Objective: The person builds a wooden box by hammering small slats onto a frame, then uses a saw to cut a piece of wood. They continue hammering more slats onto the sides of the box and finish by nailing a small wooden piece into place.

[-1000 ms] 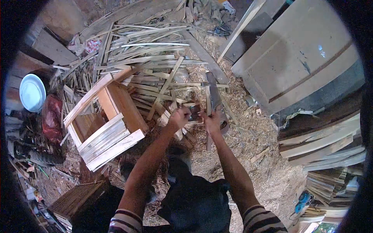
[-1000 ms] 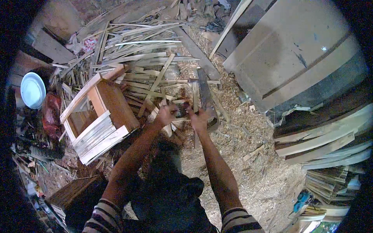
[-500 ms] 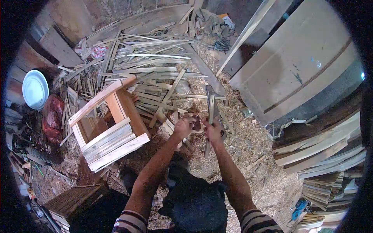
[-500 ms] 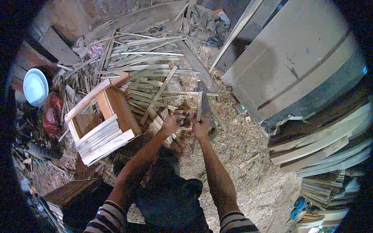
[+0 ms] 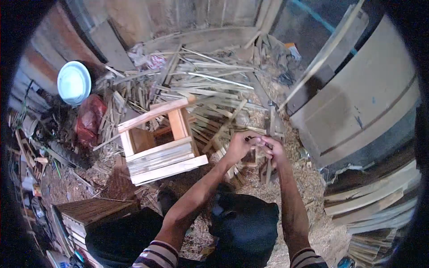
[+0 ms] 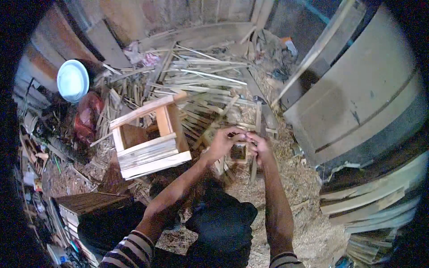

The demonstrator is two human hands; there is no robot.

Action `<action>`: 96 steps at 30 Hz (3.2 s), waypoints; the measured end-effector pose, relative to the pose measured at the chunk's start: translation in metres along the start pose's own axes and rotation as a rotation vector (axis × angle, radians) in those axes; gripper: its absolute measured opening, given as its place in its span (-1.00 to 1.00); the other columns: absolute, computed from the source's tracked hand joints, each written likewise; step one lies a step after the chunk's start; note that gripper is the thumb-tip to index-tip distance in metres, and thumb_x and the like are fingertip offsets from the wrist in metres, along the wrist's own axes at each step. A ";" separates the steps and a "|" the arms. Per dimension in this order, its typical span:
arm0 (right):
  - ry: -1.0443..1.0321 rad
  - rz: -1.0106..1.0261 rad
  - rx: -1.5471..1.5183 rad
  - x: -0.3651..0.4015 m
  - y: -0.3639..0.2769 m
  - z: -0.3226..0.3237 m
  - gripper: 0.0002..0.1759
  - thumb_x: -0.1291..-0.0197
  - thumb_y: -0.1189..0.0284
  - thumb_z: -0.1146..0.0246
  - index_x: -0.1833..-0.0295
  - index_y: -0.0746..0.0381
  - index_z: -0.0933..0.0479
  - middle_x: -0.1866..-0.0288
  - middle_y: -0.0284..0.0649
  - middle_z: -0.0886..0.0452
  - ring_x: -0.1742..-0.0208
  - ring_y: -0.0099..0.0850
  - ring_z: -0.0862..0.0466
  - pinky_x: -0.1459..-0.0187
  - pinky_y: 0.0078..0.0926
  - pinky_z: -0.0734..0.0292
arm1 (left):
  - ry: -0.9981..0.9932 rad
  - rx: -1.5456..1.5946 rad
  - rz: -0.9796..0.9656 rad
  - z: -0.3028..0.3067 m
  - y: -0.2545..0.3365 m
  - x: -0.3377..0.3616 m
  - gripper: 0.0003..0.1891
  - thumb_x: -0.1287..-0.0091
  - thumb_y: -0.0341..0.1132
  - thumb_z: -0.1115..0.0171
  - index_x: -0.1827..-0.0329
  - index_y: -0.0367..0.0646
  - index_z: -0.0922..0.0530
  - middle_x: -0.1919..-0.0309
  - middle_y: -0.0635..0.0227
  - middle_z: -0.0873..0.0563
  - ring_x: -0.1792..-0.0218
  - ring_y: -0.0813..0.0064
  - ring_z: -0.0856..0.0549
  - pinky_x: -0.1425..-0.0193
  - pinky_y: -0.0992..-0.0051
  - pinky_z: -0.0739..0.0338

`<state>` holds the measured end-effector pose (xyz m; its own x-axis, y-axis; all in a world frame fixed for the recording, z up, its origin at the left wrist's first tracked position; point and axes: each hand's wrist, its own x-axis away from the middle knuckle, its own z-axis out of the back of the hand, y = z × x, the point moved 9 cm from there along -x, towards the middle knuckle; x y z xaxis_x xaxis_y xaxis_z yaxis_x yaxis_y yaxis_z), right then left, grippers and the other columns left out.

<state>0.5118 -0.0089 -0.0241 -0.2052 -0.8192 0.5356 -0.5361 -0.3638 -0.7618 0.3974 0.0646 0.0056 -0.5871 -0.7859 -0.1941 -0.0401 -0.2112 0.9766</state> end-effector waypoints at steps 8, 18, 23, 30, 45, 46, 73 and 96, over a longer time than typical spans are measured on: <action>-0.040 0.212 0.386 0.042 -0.109 -0.124 -0.71 -0.06 0.39 -0.40 0.21 0.33 -0.51 0.58 -0.42 -0.43 0.76 -0.72 -0.18 0.75 -0.71 -0.03 | 0.100 -0.323 -0.112 0.091 0.136 -0.012 -0.86 -0.23 -0.42 -0.28 0.17 -0.22 -0.67 0.25 0.20 -0.76 0.26 0.38 -0.74 0.15 0.40 -0.58; -0.053 0.175 0.776 0.088 -0.100 -0.226 -0.50 -0.27 0.10 -0.24 -0.10 0.30 -0.49 0.29 -0.21 -0.58 0.46 -0.47 -0.53 0.56 -0.54 -0.40 | 0.470 -0.134 -0.026 0.226 0.094 0.062 -0.92 -0.29 -0.43 -0.21 0.25 -0.26 -0.58 0.28 0.31 -0.68 0.22 0.49 -0.65 0.04 0.47 -0.52; 0.097 0.126 0.568 0.087 -0.010 -0.179 -0.46 -0.35 0.16 -0.14 -0.27 0.33 -0.33 0.41 -0.30 -0.47 0.53 -0.53 -0.44 0.58 -0.57 -0.37 | 0.533 -0.101 0.104 0.228 0.030 0.111 -0.86 -0.27 -0.40 -0.28 0.17 -0.25 -0.63 0.32 0.30 -0.71 0.21 0.52 -0.66 0.07 0.50 -0.54; 0.113 -0.106 0.688 0.102 0.022 -0.153 -0.64 -0.35 0.35 -0.16 -0.17 0.27 -0.33 0.42 -0.36 -0.42 0.53 -0.61 -0.36 0.57 -0.64 -0.32 | 0.553 -0.456 -0.028 0.216 0.040 0.110 -0.88 -0.15 -0.39 -0.36 0.30 -0.23 -0.69 0.32 0.23 -0.71 0.22 0.31 -0.64 0.04 0.40 -0.49; 0.093 -0.027 0.567 0.070 0.038 -0.164 -0.56 -0.33 0.31 -0.14 -0.16 0.41 -0.33 0.49 -0.21 -0.49 0.61 -0.45 -0.47 0.62 -0.40 -0.42 | 0.554 -0.672 0.019 0.211 0.039 0.107 -0.83 -0.21 -0.22 -0.30 0.33 -0.13 -0.68 0.27 0.29 -0.68 0.14 0.22 -0.62 0.01 0.31 -0.43; 0.097 -0.016 0.572 0.071 0.038 -0.165 -0.58 -0.32 0.32 -0.14 -0.14 0.41 -0.34 0.50 -0.20 -0.49 0.62 -0.44 -0.48 0.63 -0.39 -0.42 | 0.554 -0.674 0.021 0.211 0.039 0.107 -0.83 -0.21 -0.21 -0.29 0.33 -0.12 -0.68 0.27 0.30 -0.68 0.14 0.22 -0.61 0.00 0.31 -0.42; -0.165 -0.316 0.471 0.051 0.070 -0.158 -0.77 -0.30 0.33 -0.18 0.07 0.22 -0.37 0.51 -0.42 -0.37 0.65 -0.70 -0.22 0.72 -0.73 -0.06 | 0.524 -0.804 -0.145 0.200 0.043 0.108 -0.94 -0.16 -0.41 -0.29 0.33 -0.15 -0.65 0.32 0.30 -0.69 0.25 0.17 -0.60 -0.02 0.22 -0.35; 0.116 -0.074 0.366 0.077 0.013 -0.159 -0.50 -0.35 0.25 -0.17 -0.29 0.26 -0.30 0.52 -0.36 -0.42 0.66 -0.63 -0.30 0.70 -0.61 -0.19 | 0.510 -0.701 -0.092 0.204 0.040 0.106 -0.88 -0.19 -0.29 -0.28 0.36 -0.14 -0.67 0.35 0.35 -0.70 0.24 0.26 -0.58 -0.11 0.28 -0.28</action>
<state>0.3592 -0.0059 0.0653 -0.2791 -0.7367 0.6159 -0.2296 -0.5716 -0.7878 0.1682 0.0915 0.0433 -0.1654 -0.8772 -0.4507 0.5358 -0.4636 0.7056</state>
